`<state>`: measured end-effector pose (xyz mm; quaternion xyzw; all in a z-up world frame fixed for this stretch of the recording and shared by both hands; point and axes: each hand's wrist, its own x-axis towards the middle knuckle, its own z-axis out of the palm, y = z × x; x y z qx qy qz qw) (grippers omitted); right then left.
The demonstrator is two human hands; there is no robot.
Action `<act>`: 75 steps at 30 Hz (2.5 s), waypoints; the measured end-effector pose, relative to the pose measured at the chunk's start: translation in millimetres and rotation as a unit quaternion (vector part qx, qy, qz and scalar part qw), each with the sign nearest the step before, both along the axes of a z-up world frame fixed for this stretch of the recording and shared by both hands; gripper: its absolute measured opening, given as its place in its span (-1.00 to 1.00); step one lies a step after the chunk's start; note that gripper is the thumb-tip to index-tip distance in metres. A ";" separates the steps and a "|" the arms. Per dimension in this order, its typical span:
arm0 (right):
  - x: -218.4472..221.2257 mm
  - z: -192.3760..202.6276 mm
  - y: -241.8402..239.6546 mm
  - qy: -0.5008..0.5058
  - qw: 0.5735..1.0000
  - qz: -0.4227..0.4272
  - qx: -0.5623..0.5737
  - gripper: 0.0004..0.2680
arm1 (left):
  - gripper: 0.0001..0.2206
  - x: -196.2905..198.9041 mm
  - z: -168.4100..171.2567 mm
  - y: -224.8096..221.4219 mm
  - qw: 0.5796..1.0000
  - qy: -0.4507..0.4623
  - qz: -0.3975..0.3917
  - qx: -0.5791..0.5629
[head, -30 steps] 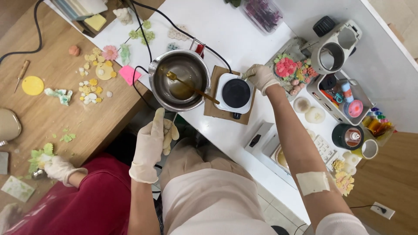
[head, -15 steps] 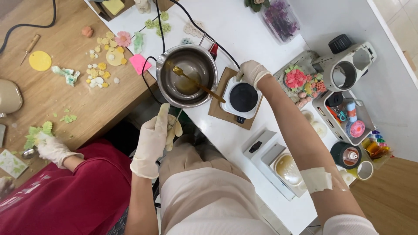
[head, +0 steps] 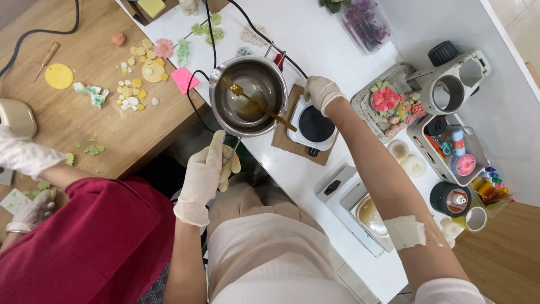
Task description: The person stirs melted wax in a metal pot on a hot plate, then pours the melted wax from a metal pitcher into a candle mold on a scale. They place and press wax pieces into the mold, adjust the mold, and continue pouring and shaping the wax by hand while wearing gloves.
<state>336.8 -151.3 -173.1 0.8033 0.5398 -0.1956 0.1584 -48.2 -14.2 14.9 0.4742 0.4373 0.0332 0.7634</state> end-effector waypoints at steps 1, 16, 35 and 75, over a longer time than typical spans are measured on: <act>-12.7 4.2 3.1 0.000 1.000 0.000 0.000 -0.84 | -0.46 -1.4 0.1 -0.1 1.000 0.000 0.000 0.000; -84.5 72.3 29.2 -0.054 0.995 0.038 -0.077 -0.89 | -0.43 -6.2 0.3 0.0 1.000 0.011 -0.009 0.000; -72.8 71.3 34.8 -0.081 0.995 -0.017 -0.062 -0.84 | -0.43 -14.2 1.1 1.2 1.000 0.019 -0.005 0.001; -62.8 65.8 -19.4 0.014 0.975 -0.106 0.197 -0.88 | -0.41 9.6 -14.0 -3.6 0.999 -0.014 -0.028 0.022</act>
